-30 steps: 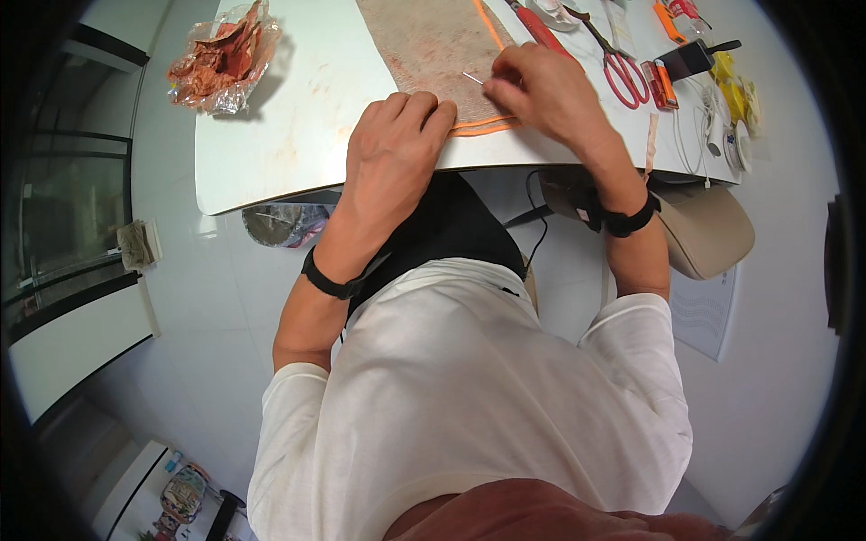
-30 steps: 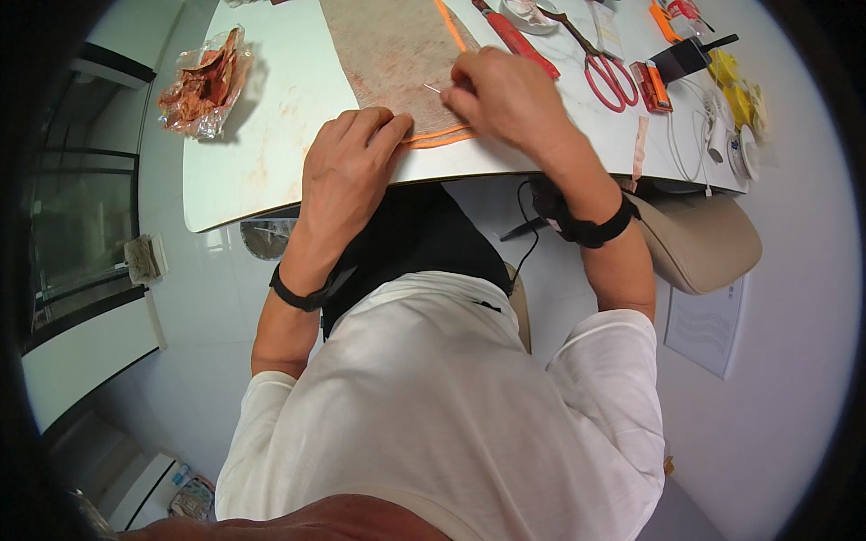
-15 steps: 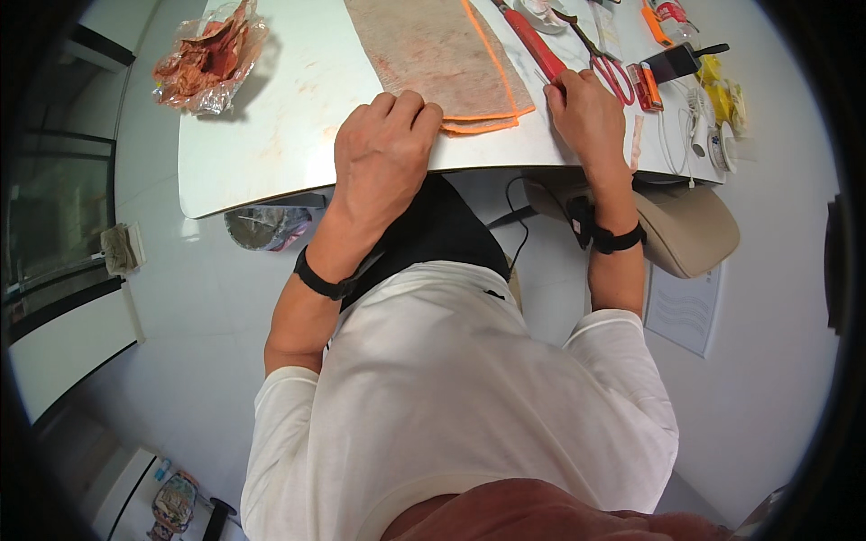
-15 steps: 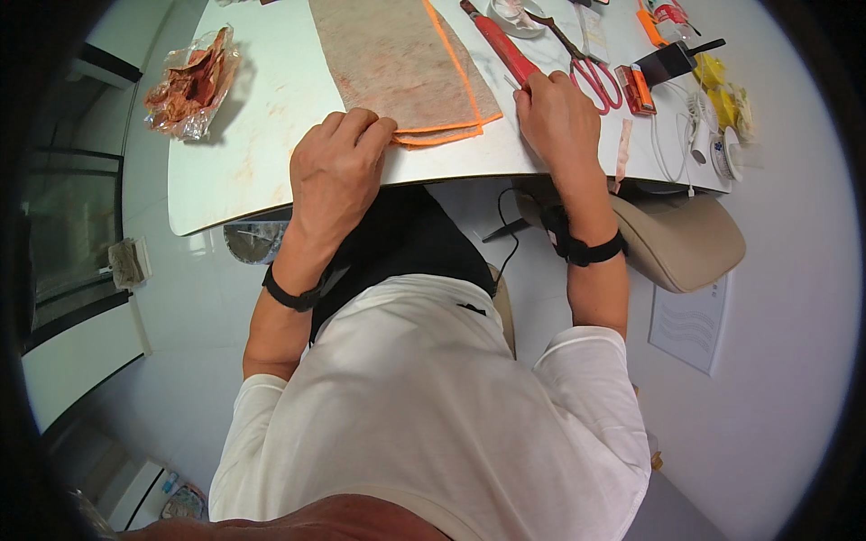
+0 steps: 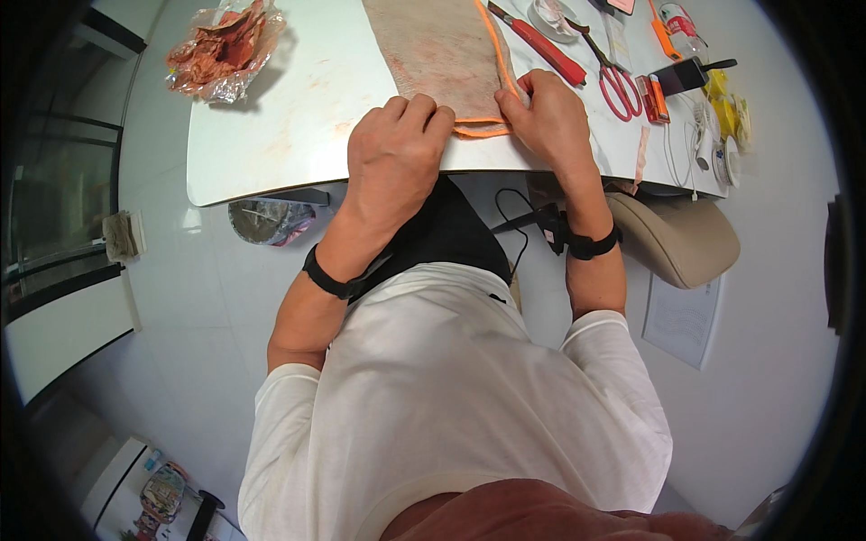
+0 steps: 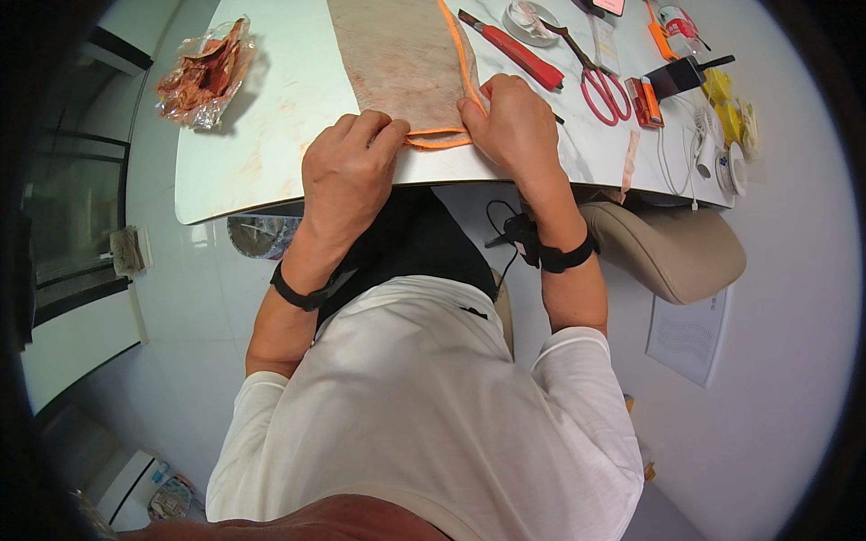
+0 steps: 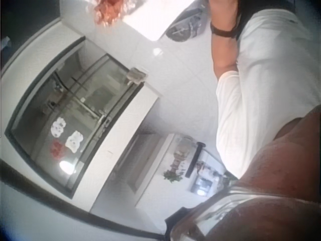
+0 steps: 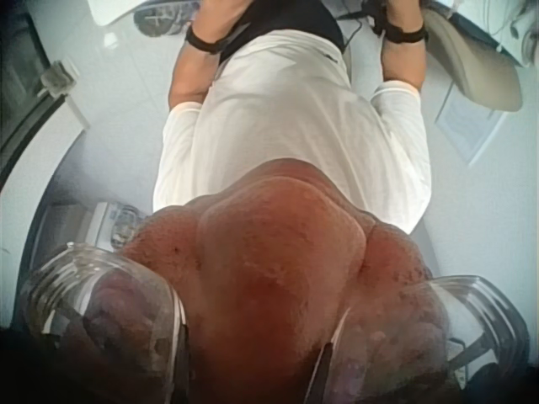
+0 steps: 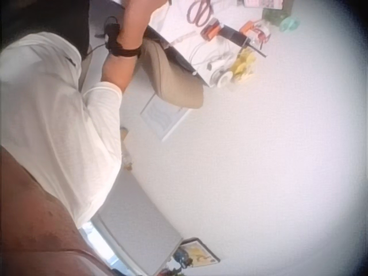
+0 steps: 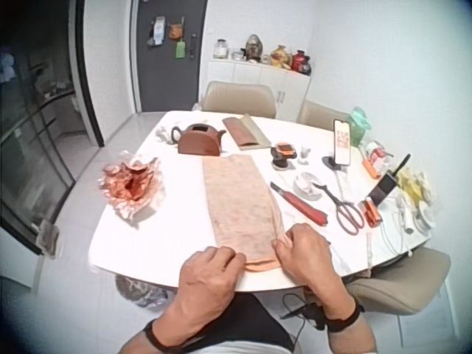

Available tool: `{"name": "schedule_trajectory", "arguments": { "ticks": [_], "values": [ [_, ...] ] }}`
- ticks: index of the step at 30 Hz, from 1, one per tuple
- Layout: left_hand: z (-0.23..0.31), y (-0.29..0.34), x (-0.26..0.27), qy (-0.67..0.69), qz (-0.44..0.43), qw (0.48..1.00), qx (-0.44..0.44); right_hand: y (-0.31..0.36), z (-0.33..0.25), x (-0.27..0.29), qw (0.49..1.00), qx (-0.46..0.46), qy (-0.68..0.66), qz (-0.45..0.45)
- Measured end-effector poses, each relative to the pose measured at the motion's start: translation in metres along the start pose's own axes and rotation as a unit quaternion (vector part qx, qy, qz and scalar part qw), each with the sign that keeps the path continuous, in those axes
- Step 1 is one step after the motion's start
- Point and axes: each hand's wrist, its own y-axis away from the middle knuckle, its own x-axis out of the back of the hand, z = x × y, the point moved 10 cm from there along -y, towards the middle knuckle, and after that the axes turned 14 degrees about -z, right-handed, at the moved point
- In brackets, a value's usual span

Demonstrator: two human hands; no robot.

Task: The person wipes the table with a paper towel and discards it into a trash bin, folds a towel on the desk, and then holds a headlamp while working a small pick tool into the spout of a clay teapot.

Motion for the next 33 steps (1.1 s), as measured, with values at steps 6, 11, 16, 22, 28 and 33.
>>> {"name": "schedule_trajectory", "arguments": {
  "ticks": [6,11,16,22,28,33],
  "values": [
    [-0.008,0.012,0.009,0.02,0.004,1.0,0.011,-0.021,-0.002,-0.016,0.927,0.005,-0.375,-0.016],
    [-0.015,0.027,0.019,0.097,0.067,0.993,0.03,-0.033,-0.072,0.016,0.871,0.124,-0.473,0.039],
    [-0.022,0.061,0.025,0.245,0.094,0.964,0.05,-0.024,-0.145,-0.008,0.919,0.179,-0.349,-0.046],
    [-0.056,0.111,0.018,0.291,0.05,0.955,0.042,-0.006,-0.197,-0.074,0.924,0.215,-0.28,-0.151],
    [-0.08,0.161,0.041,0.298,0.123,0.947,-0.008,0.025,-0.24,-0.084,0.911,0.372,-0.135,-0.113],
    [-0.135,0.191,0.063,0.233,0.161,0.958,0.047,0.03,-0.267,-0.101,0.913,0.366,-0.129,-0.129]
  ]
}}
